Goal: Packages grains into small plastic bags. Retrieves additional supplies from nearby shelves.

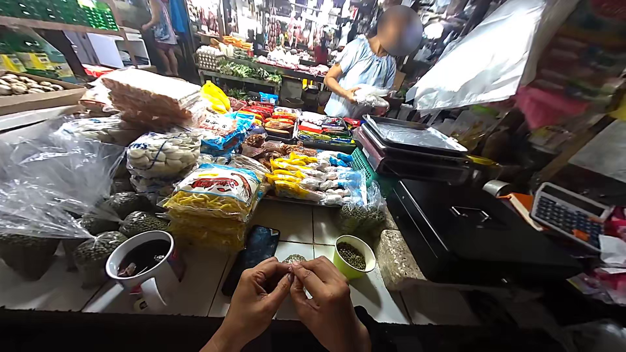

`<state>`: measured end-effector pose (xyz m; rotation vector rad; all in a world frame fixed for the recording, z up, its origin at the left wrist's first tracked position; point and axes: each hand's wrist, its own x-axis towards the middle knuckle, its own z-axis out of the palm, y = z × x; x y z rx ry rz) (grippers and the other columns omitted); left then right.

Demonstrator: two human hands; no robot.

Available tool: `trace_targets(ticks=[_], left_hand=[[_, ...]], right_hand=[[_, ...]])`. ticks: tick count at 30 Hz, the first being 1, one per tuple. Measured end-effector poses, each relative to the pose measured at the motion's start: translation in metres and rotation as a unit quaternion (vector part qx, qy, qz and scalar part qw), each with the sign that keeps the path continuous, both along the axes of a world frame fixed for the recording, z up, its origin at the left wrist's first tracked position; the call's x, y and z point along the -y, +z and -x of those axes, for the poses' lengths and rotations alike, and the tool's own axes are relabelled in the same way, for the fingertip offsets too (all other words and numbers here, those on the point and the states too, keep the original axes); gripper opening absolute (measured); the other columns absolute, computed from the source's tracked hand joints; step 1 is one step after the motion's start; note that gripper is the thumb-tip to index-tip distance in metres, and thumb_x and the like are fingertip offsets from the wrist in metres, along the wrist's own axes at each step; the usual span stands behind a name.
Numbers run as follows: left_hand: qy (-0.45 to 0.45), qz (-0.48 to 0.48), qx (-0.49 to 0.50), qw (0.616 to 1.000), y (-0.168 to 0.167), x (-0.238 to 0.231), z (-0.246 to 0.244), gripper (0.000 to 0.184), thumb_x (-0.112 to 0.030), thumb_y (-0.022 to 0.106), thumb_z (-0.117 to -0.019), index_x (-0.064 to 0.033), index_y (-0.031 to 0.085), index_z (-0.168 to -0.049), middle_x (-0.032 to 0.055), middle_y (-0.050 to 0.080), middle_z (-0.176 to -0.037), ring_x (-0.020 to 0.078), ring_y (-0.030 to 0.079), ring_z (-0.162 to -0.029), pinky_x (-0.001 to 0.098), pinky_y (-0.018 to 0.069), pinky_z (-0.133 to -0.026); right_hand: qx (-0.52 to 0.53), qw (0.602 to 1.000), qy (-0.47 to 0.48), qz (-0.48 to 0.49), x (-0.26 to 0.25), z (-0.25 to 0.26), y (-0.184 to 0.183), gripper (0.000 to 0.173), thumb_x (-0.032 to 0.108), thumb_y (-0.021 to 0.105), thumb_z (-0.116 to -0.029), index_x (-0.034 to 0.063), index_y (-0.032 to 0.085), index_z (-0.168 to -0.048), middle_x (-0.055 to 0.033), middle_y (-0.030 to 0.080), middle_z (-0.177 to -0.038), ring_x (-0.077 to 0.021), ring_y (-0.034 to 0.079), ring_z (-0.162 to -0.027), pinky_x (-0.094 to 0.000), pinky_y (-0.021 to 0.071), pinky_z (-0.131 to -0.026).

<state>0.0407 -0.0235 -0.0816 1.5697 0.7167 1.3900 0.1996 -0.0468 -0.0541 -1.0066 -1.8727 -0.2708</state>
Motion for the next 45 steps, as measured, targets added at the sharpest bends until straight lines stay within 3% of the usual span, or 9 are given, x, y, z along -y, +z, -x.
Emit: trace_targets(ticks=[7, 11, 13, 19, 22, 28, 33, 37, 45], left_hand=[[0.194, -0.128, -0.121, 0.965, -0.002, -0.009, -0.006, 0.018, -0.023, 0.069, -0.0843, -0.0081, 0.079, -0.090, -0.0068, 0.057, -0.070, -0.0076, 0.047, -0.058, 0.0073, 0.0402, -0.052], [0.122, -0.253, -0.203, 0.938, 0.005, -0.020, 0.008, 0.017, -0.018, 0.064, -0.0934, -0.0099, 0.076, -0.103, 0.0044, 0.066, -0.095, -0.0004, 0.059, -0.075, 0.0103, 0.0503, -0.066], [0.079, -0.282, -0.214, 0.932, 0.010, -0.027, 0.015, 0.016, -0.015, 0.061, -0.0964, -0.0085, 0.075, -0.100, 0.0047, 0.067, -0.091, 0.0011, 0.061, -0.077, 0.0106, 0.0509, -0.070], [0.015, -0.196, -0.128, 0.972, 0.003, -0.036, 0.020, 0.012, -0.010, 0.068, -0.0865, -0.0026, 0.076, -0.092, 0.0016, 0.067, -0.084, -0.0024, 0.062, -0.076, 0.0097, 0.0520, -0.068], [0.023, -0.144, -0.105, 0.984, 0.002, -0.031, 0.016, 0.013, -0.017, 0.072, -0.0884, -0.0048, 0.077, -0.090, -0.0014, 0.067, -0.082, -0.0033, 0.063, -0.072, 0.0101, 0.0536, -0.062], [0.103, -0.010, -0.151, 0.983, 0.011, -0.031, 0.010, 0.016, -0.027, 0.070, -0.0811, -0.0118, 0.076, -0.079, -0.0083, 0.065, -0.070, -0.0046, 0.060, -0.061, 0.0135, 0.0493, -0.055], [0.011, -0.161, -0.198, 0.967, 0.011, -0.039, 0.015, 0.013, -0.012, 0.069, -0.0871, -0.0052, 0.077, -0.095, 0.0041, 0.068, -0.090, 0.0015, 0.063, -0.077, 0.0130, 0.0524, -0.066], [-0.010, -0.262, -0.222, 0.939, 0.014, -0.044, 0.017, 0.012, -0.010, 0.065, -0.0912, -0.0041, 0.076, -0.091, 0.0057, 0.067, -0.082, 0.0034, 0.062, -0.074, 0.0127, 0.0508, -0.069], [0.104, -0.061, -0.142, 0.983, 0.019, -0.033, 0.007, 0.014, -0.020, 0.070, -0.0856, -0.0078, 0.077, -0.086, -0.0049, 0.070, -0.075, -0.0055, 0.062, -0.062, 0.0110, 0.0521, -0.057]], right_hand=[[-0.059, 0.994, 0.087, -0.007, -0.007, -0.005, -0.007, 0.009, 0.004, 0.066, -0.0855, 0.0024, 0.075, -0.088, -0.0063, 0.073, -0.082, -0.0117, 0.069, -0.079, -0.0208, 0.0573, -0.075], [-0.090, 0.987, 0.136, 0.001, -0.015, -0.010, -0.012, 0.008, 0.004, 0.068, -0.0876, 0.0018, 0.074, -0.091, -0.0081, 0.075, -0.090, -0.0129, 0.071, -0.087, -0.0233, 0.0590, -0.082], [-0.103, 0.984, 0.148, 0.013, -0.016, -0.012, -0.014, 0.009, 0.003, 0.067, -0.0869, 0.0014, 0.074, -0.093, -0.0086, 0.075, -0.092, -0.0135, 0.071, -0.090, -0.0241, 0.0591, -0.085], [-0.039, 0.985, 0.150, 0.070, -0.010, -0.012, -0.009, 0.029, 0.007, 0.072, -0.0839, 0.0028, 0.076, -0.113, -0.0111, 0.070, -0.105, -0.0165, 0.065, -0.104, -0.0247, 0.0549, -0.094], [-0.048, 0.991, 0.124, 0.031, -0.014, -0.009, -0.010, 0.012, 0.008, 0.072, -0.0896, 0.0043, 0.079, -0.099, -0.0082, 0.067, -0.089, -0.0121, 0.065, -0.091, -0.0190, 0.0543, -0.084], [-0.031, 0.995, 0.090, -0.001, -0.015, -0.006, -0.013, 0.009, 0.002, 0.066, -0.0887, 0.0039, 0.075, -0.088, -0.0066, 0.067, -0.079, -0.0135, 0.065, -0.080, -0.0195, 0.0544, -0.078], [-0.086, 0.993, 0.075, 0.035, -0.011, -0.004, -0.018, 0.007, 0.000, 0.065, -0.0871, 0.0024, 0.072, -0.086, -0.0077, 0.074, -0.088, -0.0119, 0.071, -0.090, -0.0197, 0.0571, -0.086], [-0.114, 0.987, 0.089, 0.072, -0.012, -0.008, -0.013, 0.008, -0.004, 0.064, -0.0859, -0.0014, 0.071, -0.087, -0.0103, 0.075, -0.092, -0.0115, 0.073, -0.091, -0.0203, 0.0589, -0.085], [-0.064, 0.996, 0.066, 0.011, -0.008, -0.006, -0.002, 0.008, 0.001, 0.063, -0.0922, 0.0006, 0.070, -0.088, -0.0093, 0.074, -0.090, -0.0126, 0.071, -0.090, -0.0188, 0.0564, -0.087]])
